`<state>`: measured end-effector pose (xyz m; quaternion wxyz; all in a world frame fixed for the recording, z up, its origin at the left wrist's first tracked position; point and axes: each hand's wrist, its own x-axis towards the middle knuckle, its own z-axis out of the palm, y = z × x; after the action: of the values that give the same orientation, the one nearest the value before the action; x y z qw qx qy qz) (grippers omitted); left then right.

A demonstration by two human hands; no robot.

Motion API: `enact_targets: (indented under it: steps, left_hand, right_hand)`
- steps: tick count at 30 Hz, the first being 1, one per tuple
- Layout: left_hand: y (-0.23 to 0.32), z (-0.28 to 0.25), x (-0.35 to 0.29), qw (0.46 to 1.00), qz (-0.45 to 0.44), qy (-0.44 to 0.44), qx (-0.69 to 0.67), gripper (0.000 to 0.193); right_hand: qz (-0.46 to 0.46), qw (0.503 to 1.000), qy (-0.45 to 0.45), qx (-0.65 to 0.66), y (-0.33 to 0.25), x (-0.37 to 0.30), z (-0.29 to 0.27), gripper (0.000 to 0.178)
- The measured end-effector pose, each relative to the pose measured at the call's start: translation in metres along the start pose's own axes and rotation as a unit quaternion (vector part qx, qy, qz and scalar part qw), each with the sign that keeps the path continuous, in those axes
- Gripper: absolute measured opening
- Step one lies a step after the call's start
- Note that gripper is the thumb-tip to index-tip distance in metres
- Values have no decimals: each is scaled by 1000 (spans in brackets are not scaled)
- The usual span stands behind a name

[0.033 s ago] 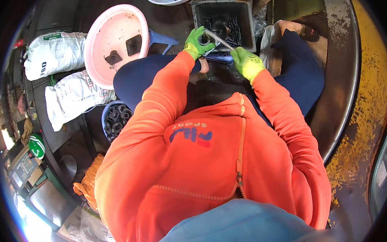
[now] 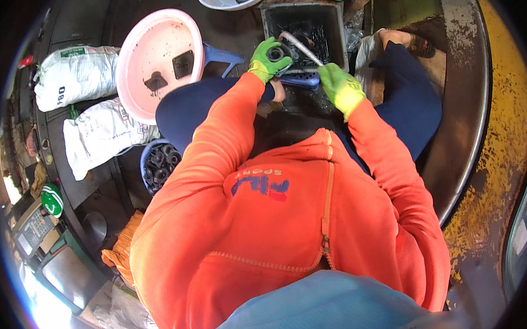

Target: The person sits on the floor and cleans dark metal parts using a wire brush and a cloth. They pick up parts from a pink basin, scrub them over a black tray, and place the cleaned items into a white bowl. The person also inspects the parts by hand and uses a machine to process them.

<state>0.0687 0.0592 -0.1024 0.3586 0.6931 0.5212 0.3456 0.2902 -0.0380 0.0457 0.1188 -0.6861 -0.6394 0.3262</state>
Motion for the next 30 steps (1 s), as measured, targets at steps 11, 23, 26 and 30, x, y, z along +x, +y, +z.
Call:
enact_targets:
  steps: [11, 23, 26, 30]
  left_hand:
    - [-23, -71, 192, 993, -11, -94, -65, 69]
    - [67, 92, 81, 847, -73, -340, 402, 60]
    - [56, 105, 81, 841, -132, -327, 411, 53]
    - [35, 85, 81, 895, -150, -235, 349, 45]
  right_hand:
    - [161, 780, 81, 599, 10, -28, -65, 27]
    - [219, 730, 32, 646, 6, -9, -65, 24]
    - [180, 799, 49, 571, 7, -4, -57, 23]
    - [230, 741, 0, 631, 18, 0, -51, 26]
